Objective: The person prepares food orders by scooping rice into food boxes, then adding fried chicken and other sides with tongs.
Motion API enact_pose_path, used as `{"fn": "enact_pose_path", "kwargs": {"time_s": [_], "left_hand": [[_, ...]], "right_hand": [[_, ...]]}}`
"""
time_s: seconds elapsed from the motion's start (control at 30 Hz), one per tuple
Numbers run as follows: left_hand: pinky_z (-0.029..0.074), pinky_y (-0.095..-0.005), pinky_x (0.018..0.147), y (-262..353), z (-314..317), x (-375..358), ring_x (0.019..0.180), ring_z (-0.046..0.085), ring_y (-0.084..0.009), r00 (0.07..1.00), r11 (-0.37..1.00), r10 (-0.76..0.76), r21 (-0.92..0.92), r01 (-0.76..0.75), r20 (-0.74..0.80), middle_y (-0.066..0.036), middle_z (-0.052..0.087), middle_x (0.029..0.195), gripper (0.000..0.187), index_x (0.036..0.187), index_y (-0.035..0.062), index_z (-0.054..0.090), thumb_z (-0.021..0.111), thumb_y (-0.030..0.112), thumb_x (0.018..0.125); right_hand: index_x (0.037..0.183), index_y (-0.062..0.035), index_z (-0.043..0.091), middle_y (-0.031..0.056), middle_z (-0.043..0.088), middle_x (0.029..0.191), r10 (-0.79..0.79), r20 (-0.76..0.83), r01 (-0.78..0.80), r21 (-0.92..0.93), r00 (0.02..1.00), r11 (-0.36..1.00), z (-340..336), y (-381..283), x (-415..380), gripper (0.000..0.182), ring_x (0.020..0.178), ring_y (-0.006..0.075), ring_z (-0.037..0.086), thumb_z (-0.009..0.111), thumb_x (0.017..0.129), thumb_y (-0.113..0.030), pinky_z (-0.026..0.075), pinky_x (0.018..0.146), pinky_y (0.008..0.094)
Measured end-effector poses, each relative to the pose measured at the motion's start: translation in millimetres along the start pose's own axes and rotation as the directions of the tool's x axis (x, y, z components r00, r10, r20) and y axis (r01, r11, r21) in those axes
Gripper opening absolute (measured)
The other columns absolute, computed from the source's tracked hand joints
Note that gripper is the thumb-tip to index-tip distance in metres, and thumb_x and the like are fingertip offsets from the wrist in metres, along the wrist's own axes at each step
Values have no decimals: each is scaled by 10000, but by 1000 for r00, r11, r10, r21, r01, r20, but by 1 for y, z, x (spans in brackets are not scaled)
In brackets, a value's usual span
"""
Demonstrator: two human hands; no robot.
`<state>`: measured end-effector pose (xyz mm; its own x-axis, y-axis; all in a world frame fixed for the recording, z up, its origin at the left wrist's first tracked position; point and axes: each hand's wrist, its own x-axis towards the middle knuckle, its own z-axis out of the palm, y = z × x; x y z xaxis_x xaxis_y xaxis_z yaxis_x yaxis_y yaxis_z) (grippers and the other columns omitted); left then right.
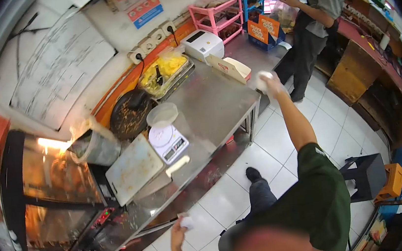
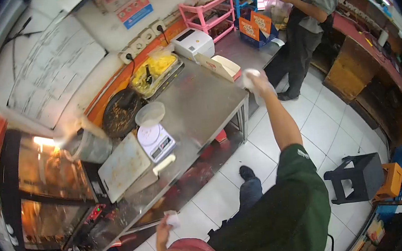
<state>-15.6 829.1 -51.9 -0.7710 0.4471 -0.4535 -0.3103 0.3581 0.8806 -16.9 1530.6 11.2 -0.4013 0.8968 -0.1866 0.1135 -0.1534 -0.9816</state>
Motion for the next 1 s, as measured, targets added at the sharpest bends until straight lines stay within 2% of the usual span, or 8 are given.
{"fn": "enact_pose_path", "kwargs": {"time_s": [0.13,0.2,0.33,0.4,0.5,0.67,0.83,1.0], "left_hand": [[359,-304,982,-30,58,-10,1139,496,-230,987,952,-117,269,143,-111,-118,550,1211,569,1227,-48,502,552,-63,660],[386,-297,937,-44,83,-20,1099,519,-224,949,964,-255,-121,235,-186,-112,575,1160,533,1211,-39,520,526,-45,678],[425,-239,690,-9,136,-33,839,562,-142,926,939,-288,-262,222,-245,-64,610,1009,440,1164,-14,563,422,19,748],[404,-238,533,-21,146,-41,605,502,-109,721,792,-589,-439,424,-366,-46,612,930,431,1156,9,574,426,30,752],[384,-246,473,-15,168,-45,522,442,-99,740,829,-542,-394,396,-399,-53,613,884,405,1168,41,576,443,79,788],[432,-301,883,-123,209,-87,1033,555,-188,789,831,-426,-536,148,-442,-99,612,1108,392,1187,37,556,467,99,811],[413,-301,916,-92,223,-166,1071,528,-216,442,717,-589,-690,-100,-676,-121,566,1189,586,1273,34,494,517,47,688],[417,-312,924,-90,121,-206,1079,524,-222,440,814,-430,-549,-190,-789,-138,511,1263,637,1314,23,438,493,2,680]], "right_hand": [[1283,-57,397,147,595,1027,-215,214,287,-411,953,865,82,11,167,779,862,262,622,768,654,-330,519,756,325],[1261,-31,427,138,606,1029,-408,448,604,-637,796,480,119,34,212,778,913,299,604,772,636,-340,495,806,352],[1159,12,499,161,583,1055,48,753,516,-495,656,699,150,130,296,509,977,301,566,663,772,-276,466,807,378],[1160,11,499,157,582,1059,52,694,584,-642,719,496,148,116,281,491,979,297,566,647,784,-268,466,808,377],[1162,9,500,152,581,1065,-35,697,648,-646,716,403,149,86,265,465,981,290,566,624,801,-256,466,810,375],[1165,6,501,143,579,1076,-299,824,833,-323,480,448,226,-11,170,422,985,278,566,585,829,-235,466,814,372],[1168,4,502,134,578,1086,-545,736,824,-30,401,565,267,-134,-35,382,989,266,566,546,858,-215,466,817,368],[1171,1,503,125,576,1097,-561,785,667,273,263,693,299,-165,-219,346,993,254,566,507,886,-195,466,821,365]]}}
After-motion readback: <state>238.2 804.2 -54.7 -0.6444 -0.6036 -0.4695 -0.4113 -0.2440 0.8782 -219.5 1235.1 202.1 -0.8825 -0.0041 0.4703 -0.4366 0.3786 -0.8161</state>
